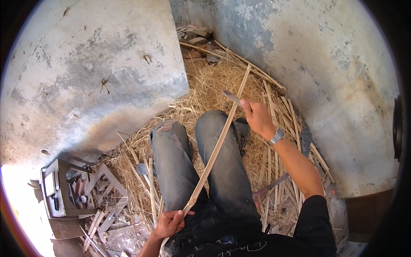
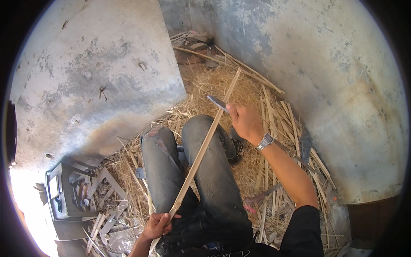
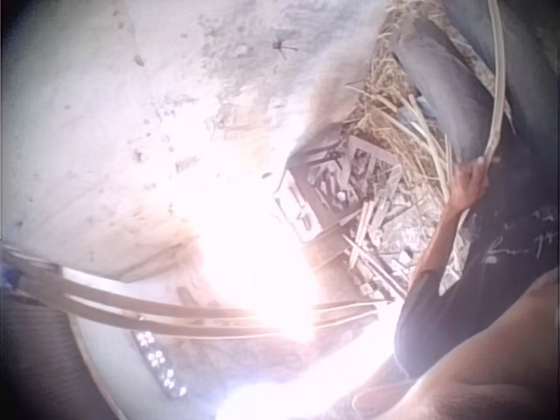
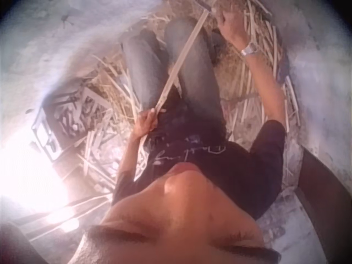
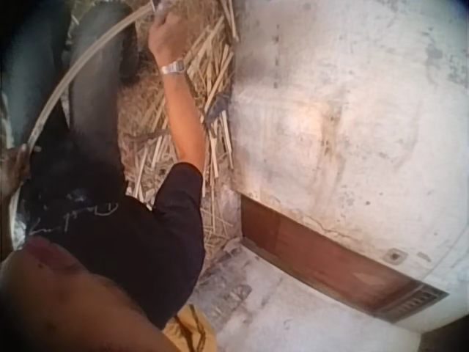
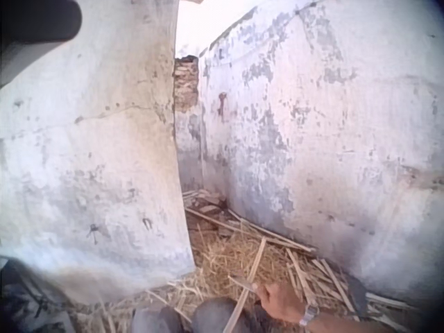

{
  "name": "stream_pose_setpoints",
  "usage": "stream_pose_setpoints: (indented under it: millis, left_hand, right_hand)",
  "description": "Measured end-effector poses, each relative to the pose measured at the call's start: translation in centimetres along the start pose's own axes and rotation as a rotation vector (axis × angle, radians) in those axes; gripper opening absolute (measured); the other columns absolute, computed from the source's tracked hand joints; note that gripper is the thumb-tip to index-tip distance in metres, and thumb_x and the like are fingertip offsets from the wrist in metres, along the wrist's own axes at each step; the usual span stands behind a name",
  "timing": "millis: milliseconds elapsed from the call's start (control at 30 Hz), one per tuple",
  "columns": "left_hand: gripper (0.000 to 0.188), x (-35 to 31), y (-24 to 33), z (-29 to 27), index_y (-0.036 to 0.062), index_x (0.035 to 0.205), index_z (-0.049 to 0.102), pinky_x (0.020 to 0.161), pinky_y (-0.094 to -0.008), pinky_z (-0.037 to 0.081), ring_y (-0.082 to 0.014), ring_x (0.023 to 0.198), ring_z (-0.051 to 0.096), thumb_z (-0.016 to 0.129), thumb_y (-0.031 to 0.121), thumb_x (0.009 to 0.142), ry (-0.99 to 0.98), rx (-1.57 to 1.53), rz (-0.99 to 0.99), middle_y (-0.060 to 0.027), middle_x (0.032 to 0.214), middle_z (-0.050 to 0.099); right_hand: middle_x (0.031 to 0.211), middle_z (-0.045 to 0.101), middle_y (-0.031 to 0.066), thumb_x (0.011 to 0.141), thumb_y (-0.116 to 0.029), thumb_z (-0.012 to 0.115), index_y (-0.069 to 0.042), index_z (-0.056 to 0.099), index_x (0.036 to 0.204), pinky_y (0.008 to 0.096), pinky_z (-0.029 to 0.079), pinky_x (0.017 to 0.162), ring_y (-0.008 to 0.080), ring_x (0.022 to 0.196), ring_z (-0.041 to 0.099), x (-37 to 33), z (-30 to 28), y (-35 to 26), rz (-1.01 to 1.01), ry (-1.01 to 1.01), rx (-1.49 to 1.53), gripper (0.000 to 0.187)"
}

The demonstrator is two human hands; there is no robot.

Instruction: The person strips the outer bark from a length of bamboo using a knife, then uses a larger blade to continue processing the wood.

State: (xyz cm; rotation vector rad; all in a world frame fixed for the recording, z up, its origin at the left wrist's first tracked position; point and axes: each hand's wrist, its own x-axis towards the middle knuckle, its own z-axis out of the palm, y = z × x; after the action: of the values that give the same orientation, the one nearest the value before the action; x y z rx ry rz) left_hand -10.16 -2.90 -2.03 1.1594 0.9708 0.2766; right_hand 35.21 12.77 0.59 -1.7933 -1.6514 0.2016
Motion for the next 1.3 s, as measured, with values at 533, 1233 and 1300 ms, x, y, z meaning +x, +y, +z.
stream_pose_setpoints:
  millis: [533,1233,1300]
  left_hand:
    - [0.052,3.3,5.5,3.9,-0.0045,0.124,0.067,0.047,-0.0236,0.036,-0.0039,0.048,0.042,0.036,0.035,0.115,-0.006,-0.025,-0.072,0.0037,0.058,0.046]
    - [0.041,8.0,6.6,4.5,0.0027,0.112,0.060,0.044,-0.0241,0.032,-0.0063,0.048,0.038,0.036,0.035,0.115,-0.048,-0.239,-0.065,0.0030,0.065,0.043]
    - [0.037,7.1,6.7,4.3,0.0024,0.112,0.061,0.048,-0.0264,0.039,-0.0088,0.051,0.046,0.039,0.032,0.114,0.011,-0.025,-0.056,-0.0010,0.069,0.053]
  right_hand:
    - [0.056,0.057,0.0194,0.108,-0.038,0.052,-0.004,0.067,0.081,0.0483,0.044,0.046,0.0406,0.049,0.059,-8.7,1.5,-5.4,-0.054,-0.073,0.119,0.046]
    - [0.055,0.049,0.0134,0.109,-0.034,0.052,0.000,0.064,0.081,0.0398,0.037,0.049,0.0264,0.048,0.046,-11.9,-0.2,-7.9,0.027,-0.269,0.373,0.046]
    - [0.058,0.047,0.0114,0.109,-0.034,0.052,0.001,0.063,0.081,0.0379,0.035,0.050,0.0218,0.051,0.045,-10.9,-0.9,-6.9,0.040,-0.109,0.335,0.047]
